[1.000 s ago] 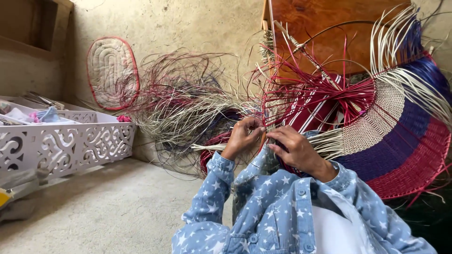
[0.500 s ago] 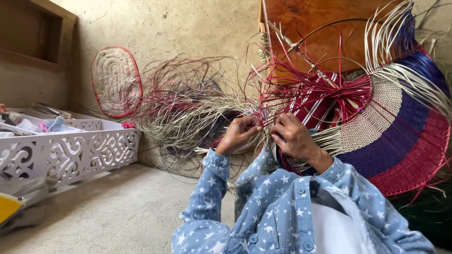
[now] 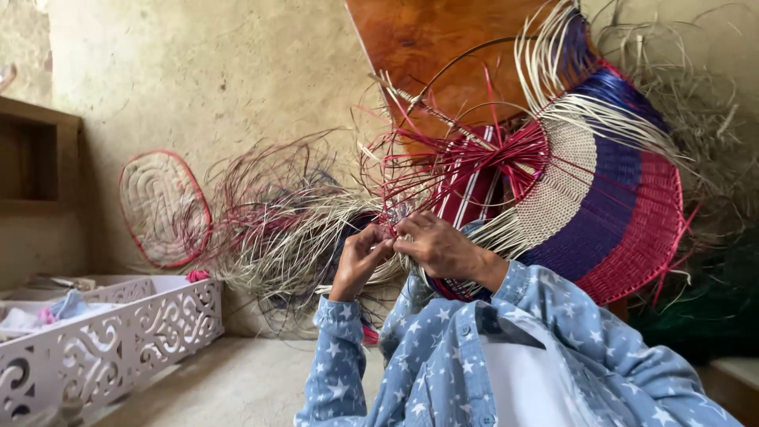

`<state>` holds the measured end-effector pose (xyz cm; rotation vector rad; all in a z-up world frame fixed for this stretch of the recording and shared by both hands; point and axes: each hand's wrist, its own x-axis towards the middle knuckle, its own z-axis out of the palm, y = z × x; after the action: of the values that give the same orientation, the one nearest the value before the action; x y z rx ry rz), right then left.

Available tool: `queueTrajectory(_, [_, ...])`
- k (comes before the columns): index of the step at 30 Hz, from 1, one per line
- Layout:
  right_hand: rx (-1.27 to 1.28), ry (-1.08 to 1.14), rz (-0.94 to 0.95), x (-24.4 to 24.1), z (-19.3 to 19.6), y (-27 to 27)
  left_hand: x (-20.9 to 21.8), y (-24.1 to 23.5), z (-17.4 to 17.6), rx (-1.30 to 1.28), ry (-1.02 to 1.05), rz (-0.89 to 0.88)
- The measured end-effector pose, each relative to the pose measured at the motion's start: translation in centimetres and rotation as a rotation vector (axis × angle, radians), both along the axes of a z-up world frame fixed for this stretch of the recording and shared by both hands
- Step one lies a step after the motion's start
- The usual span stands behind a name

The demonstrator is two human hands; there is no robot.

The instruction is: Weaving colored natural fibers together to create a decorative mat

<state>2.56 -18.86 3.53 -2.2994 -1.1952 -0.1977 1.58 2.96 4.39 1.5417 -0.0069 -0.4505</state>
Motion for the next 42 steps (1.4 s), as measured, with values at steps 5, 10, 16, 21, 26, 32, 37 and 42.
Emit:
queueTrajectory(5, [-0.098,-0.050,0.003,0.5,0.6,0.2,-0.1,-1.0,2.4,-0.005,0.009,0.019])
queueTrajectory(10, [0.169,0.133,0.127,-0.2,-0.9,-0.2,-0.6,-0.5,1.1,-0.041,0.007,0.063])
queueTrajectory(16, [0.491,0.621,0.080,-1.3,0.3,-1.2,-0.9,-0.6,1.7,-0.048,0.026,0.073])
queueTrajectory(21, [0.300,0.844,-0.190,-1.8,-1.6,-0.1,-1.6,-1.1,1.1,-0.029,0.020,0.086])
queueTrajectory(26, [0.065,0.788,-0.189,-3.2,-5.9,1.1,-1.8,-1.7,2.5,0.022,0.003,0.115])
queueTrajectory(32, [0.294,0.830,-0.284,-3.7,-6.7,1.4,-3.0,-2.9,3.6,0.049,0.029,0.212])
queueTrajectory(37, [0.616,1.015,-0.303,-2.3,-5.9,0.4,-3.9,-3.0,0.7,-0.141,0.083,0.324])
queueTrajectory(42, [0.724,1.225,-0.244,-2.2,-10.0,-0.7,-5.5,-3.9,-4.1,-0.422,0.249,0.458])
